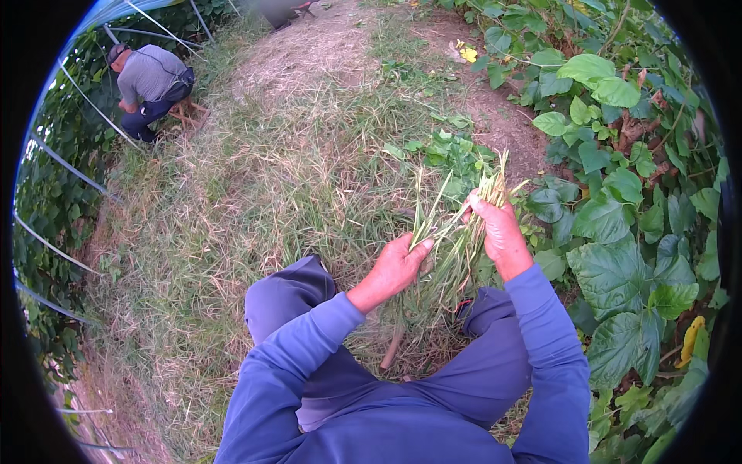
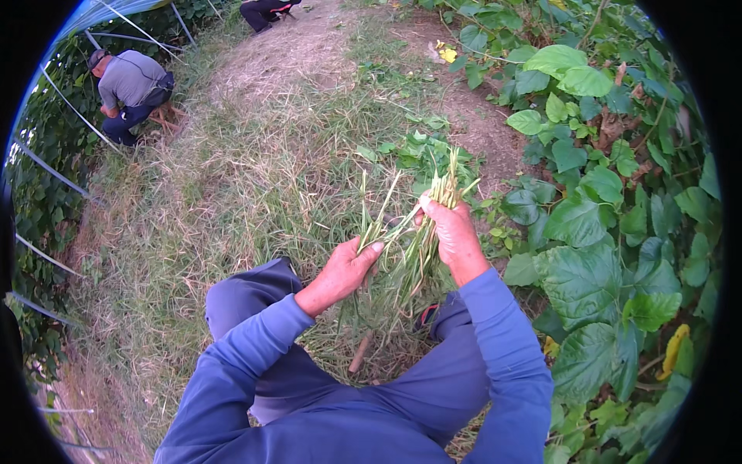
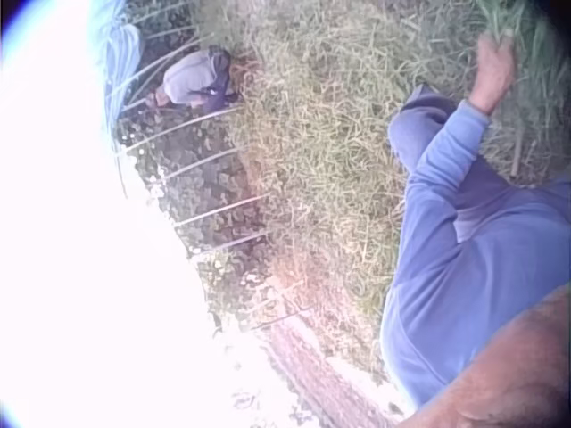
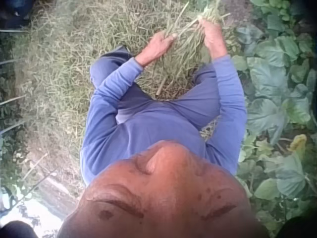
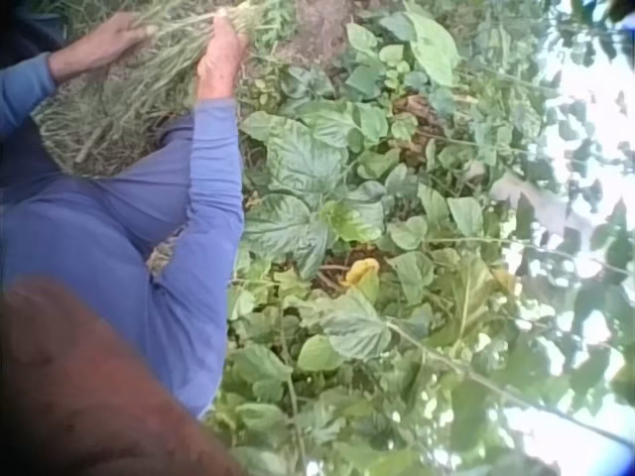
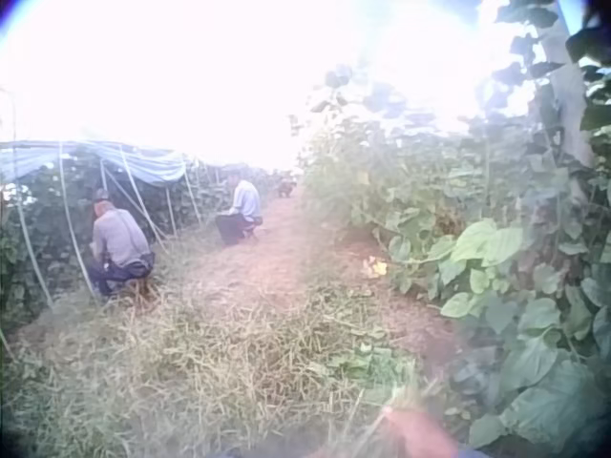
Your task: The person sits on the ground in a greenhouse and uses a sickle to cut grass, then gathers the cuttings into a bundle. They repeatedly adjust and align the grass stalks by hand to form a neat bunch.
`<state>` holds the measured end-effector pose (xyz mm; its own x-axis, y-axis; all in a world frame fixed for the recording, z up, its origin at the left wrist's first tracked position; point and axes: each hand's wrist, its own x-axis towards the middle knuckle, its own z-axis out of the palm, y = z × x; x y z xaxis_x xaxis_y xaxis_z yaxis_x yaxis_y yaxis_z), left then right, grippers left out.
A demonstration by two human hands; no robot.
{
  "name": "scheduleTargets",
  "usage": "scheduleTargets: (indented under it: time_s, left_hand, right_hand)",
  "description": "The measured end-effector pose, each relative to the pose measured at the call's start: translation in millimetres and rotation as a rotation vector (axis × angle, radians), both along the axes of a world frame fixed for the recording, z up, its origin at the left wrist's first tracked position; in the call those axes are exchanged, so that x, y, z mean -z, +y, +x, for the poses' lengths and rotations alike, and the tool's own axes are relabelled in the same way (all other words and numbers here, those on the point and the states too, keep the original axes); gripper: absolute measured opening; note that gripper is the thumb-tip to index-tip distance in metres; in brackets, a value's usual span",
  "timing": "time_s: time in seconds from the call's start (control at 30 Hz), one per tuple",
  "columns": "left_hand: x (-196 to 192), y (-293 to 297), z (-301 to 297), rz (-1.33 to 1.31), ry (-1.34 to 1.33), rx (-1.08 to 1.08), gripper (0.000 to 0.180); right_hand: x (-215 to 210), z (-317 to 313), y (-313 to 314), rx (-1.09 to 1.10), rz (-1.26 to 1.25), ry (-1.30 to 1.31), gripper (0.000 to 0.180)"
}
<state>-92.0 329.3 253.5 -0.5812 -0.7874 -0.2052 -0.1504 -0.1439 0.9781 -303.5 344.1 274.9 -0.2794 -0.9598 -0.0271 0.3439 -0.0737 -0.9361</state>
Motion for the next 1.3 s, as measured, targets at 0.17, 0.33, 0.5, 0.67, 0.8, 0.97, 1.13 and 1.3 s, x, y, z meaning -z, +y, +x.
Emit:
scheduleTargets:
  time_s: [0.17,0.33,0.5,0.67,0.8,0.97,1.13,1.3]
  left_hand:
    - [9.1,0.0,1.9,-0.079,-0.056,0.137,0.029]
    - [6.2,2.2,1.0,-0.058,-0.047,0.177,0.028]
    - [2.8,2.2,2.6,-0.035,-0.055,0.198,0.028]
    - [7.7,1.6,3.3,-0.03,-0.053,0.207,0.03]
    - [0.7,3.4,3.3,-0.013,-0.07,0.192,0.029]
    - [5.8,2.4,3.5,-0.007,-0.06,0.228,0.03]
    - [9.1,-0.8,7.1,0.132,0.05,0.211,0.029]
    - [6.7,-4.9,8.3,0.248,0.16,0.144,0.027]
  right_hand:
    - [-1.9,4.4,1.4,-0.021,0.014,0.026,0.017]
    - [2.1,4.7,0.9,-0.04,0.026,0.047,0.021]
    - [0.8,5.3,2.0,-0.061,0.037,0.032,0.022]
    - [-6.7,11.3,2.6,-0.053,0.045,0.015,0.019]
    - [-7.3,11.2,3.8,-0.054,0.047,0.008,0.019]
    - [-3.6,11.1,3.9,-0.051,0.051,0.027,0.018]
    - [-3.6,12.6,3.5,-0.015,0.022,0.03,0.016]
    - [-1.1,4.0,0.2,0.063,-0.007,0.05,0.014]
